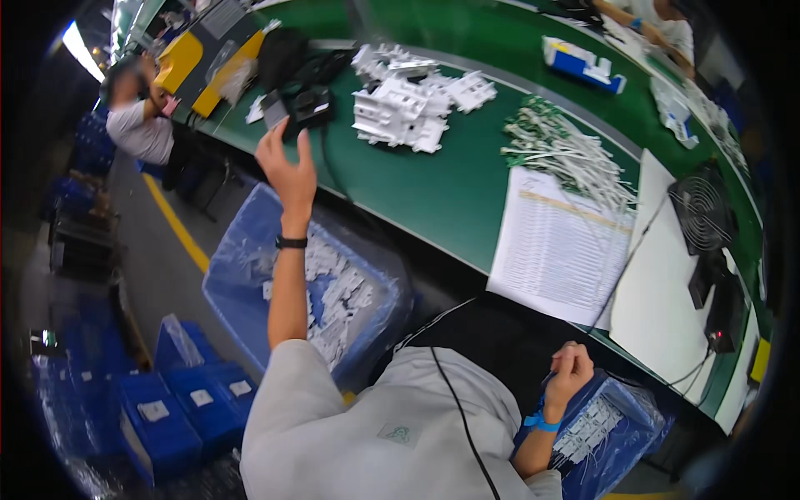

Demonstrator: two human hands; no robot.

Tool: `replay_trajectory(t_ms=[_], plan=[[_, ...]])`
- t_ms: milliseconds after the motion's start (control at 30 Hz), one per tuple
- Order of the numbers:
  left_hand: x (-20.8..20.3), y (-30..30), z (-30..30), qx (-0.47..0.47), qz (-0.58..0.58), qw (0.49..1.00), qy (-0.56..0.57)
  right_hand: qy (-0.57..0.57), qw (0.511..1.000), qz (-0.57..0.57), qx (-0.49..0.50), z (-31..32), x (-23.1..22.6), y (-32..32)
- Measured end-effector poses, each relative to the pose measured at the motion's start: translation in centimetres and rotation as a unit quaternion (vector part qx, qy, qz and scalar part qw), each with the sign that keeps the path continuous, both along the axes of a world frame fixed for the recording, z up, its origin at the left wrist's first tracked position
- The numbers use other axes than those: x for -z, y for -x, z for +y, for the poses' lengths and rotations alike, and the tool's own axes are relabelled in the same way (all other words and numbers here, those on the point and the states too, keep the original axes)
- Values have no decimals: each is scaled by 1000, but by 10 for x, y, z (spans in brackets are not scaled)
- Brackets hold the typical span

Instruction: Soldering wires to electronic components housed in white plastic casings on an assembly line.

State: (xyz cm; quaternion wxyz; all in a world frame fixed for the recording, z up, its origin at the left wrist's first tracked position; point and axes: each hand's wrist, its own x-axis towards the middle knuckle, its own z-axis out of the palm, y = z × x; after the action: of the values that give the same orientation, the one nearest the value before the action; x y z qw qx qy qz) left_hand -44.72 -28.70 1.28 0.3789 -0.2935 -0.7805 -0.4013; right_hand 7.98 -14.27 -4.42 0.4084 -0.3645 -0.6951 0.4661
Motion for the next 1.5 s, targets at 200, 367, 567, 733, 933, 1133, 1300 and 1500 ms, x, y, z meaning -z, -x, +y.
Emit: replay_trajectory(t_ms=[200, 367, 567, 733, 933, 1133, 1300, 1500], plan=[[250, 4, -200, -334, -166, 923, 96, 19, 1000, 5, -14, -1, 14, 8], [426, -35, -304, -129, -573, 773, 238, 27, 998, -36, -53, 1, 15, 21], [423, -57, -233, -238, -610, 719, 233, 22, 992, -98, -76, -13, 9, 49], [412, -28, -271, -106, -671, 718, 154, 26, 990, -103, -96, -16, 10, 78], [410, -18, -238, 11, -781, 595, 190, 16, 986, -110, -125, -23, 11, 105], [411, -18, -210, 0, -757, 602, 254, 21, 984, -112, -136, -23, 9, 115], [431, -39, -246, 17, -772, 603, 201, 42, 982, -89, -163, -24, 16, 121], [381, -39, -192, -2, -784, 557, 275, 29, 984, -82, -153, -23, 14, 118]])
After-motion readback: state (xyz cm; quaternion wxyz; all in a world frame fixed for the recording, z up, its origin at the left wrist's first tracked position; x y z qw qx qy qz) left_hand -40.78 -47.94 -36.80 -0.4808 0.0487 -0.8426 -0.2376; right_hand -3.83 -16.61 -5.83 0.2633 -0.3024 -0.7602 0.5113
